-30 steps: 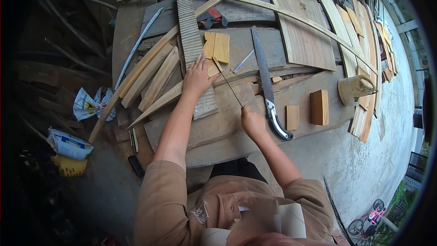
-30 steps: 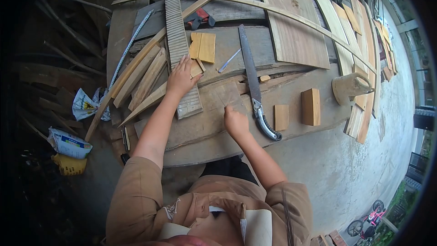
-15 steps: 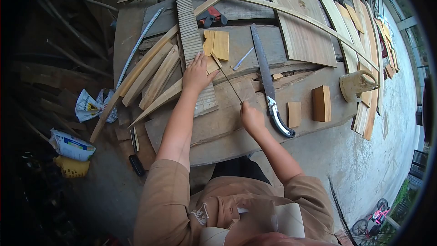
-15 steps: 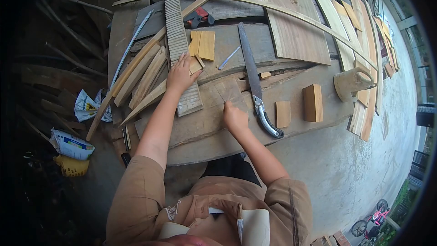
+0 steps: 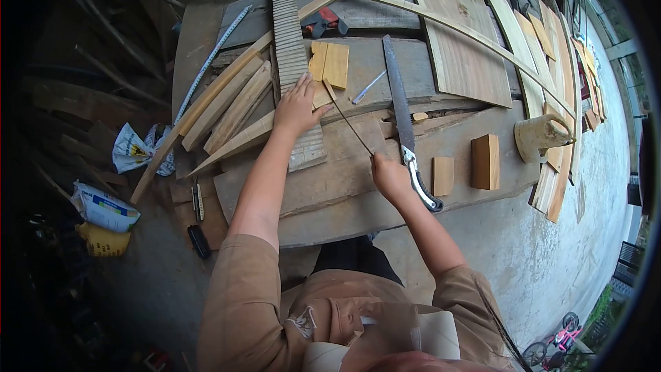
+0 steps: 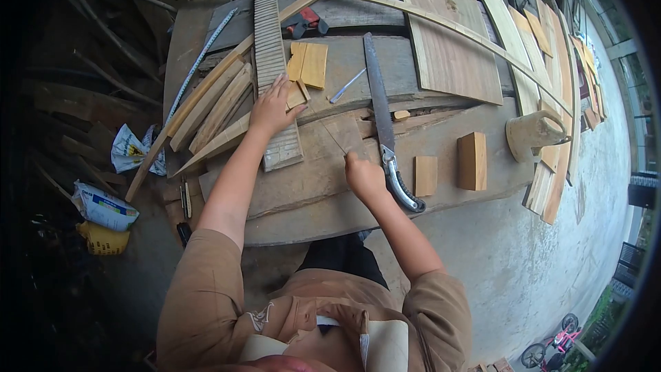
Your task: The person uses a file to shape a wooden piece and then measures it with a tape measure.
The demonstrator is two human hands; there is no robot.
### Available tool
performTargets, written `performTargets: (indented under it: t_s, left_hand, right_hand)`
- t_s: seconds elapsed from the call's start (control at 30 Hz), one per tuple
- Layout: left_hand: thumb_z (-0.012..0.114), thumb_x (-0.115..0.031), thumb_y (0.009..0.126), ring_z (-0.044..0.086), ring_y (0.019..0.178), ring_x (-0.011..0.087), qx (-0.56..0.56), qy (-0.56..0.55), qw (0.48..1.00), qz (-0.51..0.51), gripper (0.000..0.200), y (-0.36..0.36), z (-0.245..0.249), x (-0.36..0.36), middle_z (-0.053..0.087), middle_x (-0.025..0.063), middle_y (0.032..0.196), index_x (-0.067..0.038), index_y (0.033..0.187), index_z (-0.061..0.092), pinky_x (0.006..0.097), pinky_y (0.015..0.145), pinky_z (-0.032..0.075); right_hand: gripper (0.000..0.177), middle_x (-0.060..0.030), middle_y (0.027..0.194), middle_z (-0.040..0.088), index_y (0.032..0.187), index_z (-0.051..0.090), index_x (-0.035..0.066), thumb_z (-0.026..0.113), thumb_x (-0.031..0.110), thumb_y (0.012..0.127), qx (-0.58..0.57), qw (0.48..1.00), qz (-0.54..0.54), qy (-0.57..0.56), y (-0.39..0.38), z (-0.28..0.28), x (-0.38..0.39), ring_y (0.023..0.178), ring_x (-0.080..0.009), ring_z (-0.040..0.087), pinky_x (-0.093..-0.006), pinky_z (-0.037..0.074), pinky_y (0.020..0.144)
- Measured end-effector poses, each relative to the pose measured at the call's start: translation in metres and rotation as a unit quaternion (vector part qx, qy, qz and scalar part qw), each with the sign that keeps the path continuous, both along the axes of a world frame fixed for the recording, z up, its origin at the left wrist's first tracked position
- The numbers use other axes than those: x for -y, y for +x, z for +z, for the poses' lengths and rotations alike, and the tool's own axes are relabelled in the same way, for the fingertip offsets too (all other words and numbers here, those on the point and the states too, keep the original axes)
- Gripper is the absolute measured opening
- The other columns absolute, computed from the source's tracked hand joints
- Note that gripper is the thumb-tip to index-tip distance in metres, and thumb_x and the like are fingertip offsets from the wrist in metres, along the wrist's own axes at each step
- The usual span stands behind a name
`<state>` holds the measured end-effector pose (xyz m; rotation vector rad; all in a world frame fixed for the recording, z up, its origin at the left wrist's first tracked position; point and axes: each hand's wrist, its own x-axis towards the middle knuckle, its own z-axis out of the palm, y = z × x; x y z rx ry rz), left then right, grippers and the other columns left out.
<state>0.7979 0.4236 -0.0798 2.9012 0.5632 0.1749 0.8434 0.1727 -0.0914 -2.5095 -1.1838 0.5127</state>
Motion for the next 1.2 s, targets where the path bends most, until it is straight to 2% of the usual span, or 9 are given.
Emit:
performTargets:
  t_s: [0.2,0.4,0.5,0.63,0.73,0.9,1.0,1.07,1.2]
  left_hand:
    - [0.052,-0.050,0.076,0.031,0.122,0.0249,0.010,0.012,0.999,-0.036,0.068,-0.003,-0.001,0.000,0.038,0.0162,0.128,0.002,0.118,0.039,0.0341,0.098,0.030]
    - [0.054,-0.048,0.075,0.033,0.121,0.0258,0.018,0.012,0.999,-0.036,0.066,-0.001,0.000,0.000,0.039,0.0161,0.127,0.002,0.117,0.041,0.0343,0.097,0.031]
    - [0.056,-0.046,0.074,0.034,0.121,0.0262,0.014,-0.005,0.999,-0.030,0.065,-0.002,0.002,0.002,0.040,0.0160,0.126,0.001,0.116,0.041,0.0343,0.097,0.031]
    - [0.057,-0.047,0.073,0.034,0.120,0.0259,0.017,-0.013,0.999,-0.027,0.065,-0.001,0.001,-0.001,0.041,0.0163,0.125,0.002,0.114,0.043,0.0340,0.096,0.032]
    - [0.057,-0.047,0.073,0.034,0.121,0.0256,0.037,-0.002,0.999,-0.037,0.065,-0.002,-0.001,-0.002,0.040,0.0163,0.126,0.002,0.113,0.043,0.0337,0.097,0.032]
    - [0.057,-0.044,0.074,0.033,0.121,0.0258,0.045,0.002,0.998,-0.039,0.062,-0.002,-0.004,-0.001,0.038,0.0156,0.128,0.001,0.114,0.043,0.0338,0.097,0.031]
    - [0.058,-0.045,0.073,0.034,0.121,0.0254,0.041,-0.004,0.999,-0.031,0.063,-0.005,-0.002,0.000,0.040,0.0146,0.127,0.000,0.114,0.043,0.0340,0.097,0.031]
    - [0.059,-0.046,0.071,0.035,0.120,0.0254,0.011,0.009,0.990,-0.141,0.064,-0.006,0.001,-0.003,0.041,0.0134,0.126,-0.001,0.114,0.043,0.0348,0.096,0.033]
    - [0.057,-0.048,0.071,0.036,0.119,0.0249,0.012,0.004,0.988,-0.152,0.065,-0.007,0.000,-0.003,0.042,0.0137,0.125,-0.001,0.113,0.043,0.0348,0.095,0.033]
  right_hand:
    - [0.013,-0.0217,0.064,0.059,0.082,0.048,0.003,0.040,0.013,0.080,-0.040,0.997,-0.061,-0.027,-0.016,0.003,-0.027,0.058,-0.0371,0.059,-0.0454,0.047,0.050]
    - [0.014,-0.0217,0.066,0.059,0.082,0.050,0.002,0.040,0.012,0.078,-0.024,0.995,-0.070,0.060,0.011,-0.008,-0.104,0.059,-0.0363,0.060,-0.0455,0.048,0.053]
    - [0.014,-0.0214,0.066,0.059,0.082,0.049,0.002,0.041,0.012,0.078,-0.029,0.996,-0.069,0.054,0.004,-0.005,-0.090,0.060,-0.0361,0.060,-0.0449,0.048,0.054]
    - [0.014,-0.0212,0.066,0.059,0.082,0.047,0.002,0.040,0.014,0.080,-0.067,0.994,-0.087,-0.027,-0.028,0.015,-0.029,0.062,-0.0361,0.060,-0.0461,0.046,0.053]
    - [0.014,-0.0214,0.066,0.059,0.082,0.048,0.002,0.040,0.014,0.080,-0.067,0.994,-0.080,-0.036,-0.021,0.022,-0.028,0.062,-0.0365,0.059,-0.0467,0.046,0.054]
    - [0.015,-0.0220,0.071,0.060,0.081,0.049,0.002,0.038,0.011,0.079,-0.031,0.997,-0.071,0.014,0.011,0.005,-0.104,0.066,-0.0372,0.060,-0.0452,0.048,0.058]
    - [0.015,-0.0224,0.072,0.060,0.082,0.049,0.002,0.038,0.012,0.079,-0.045,0.995,-0.087,0.021,0.006,0.007,-0.103,0.066,-0.0369,0.060,-0.0456,0.048,0.058]
    - [0.015,-0.0225,0.071,0.060,0.082,0.049,0.002,0.039,0.013,0.079,-0.053,0.995,-0.089,0.002,-0.009,0.010,-0.090,0.065,-0.0368,0.060,-0.0456,0.048,0.058]
    - [0.015,-0.0222,0.069,0.060,0.083,0.049,0.003,0.040,0.014,0.080,-0.066,0.987,-0.147,0.028,-0.026,0.005,-0.093,0.063,-0.0366,0.060,-0.0457,0.048,0.056]
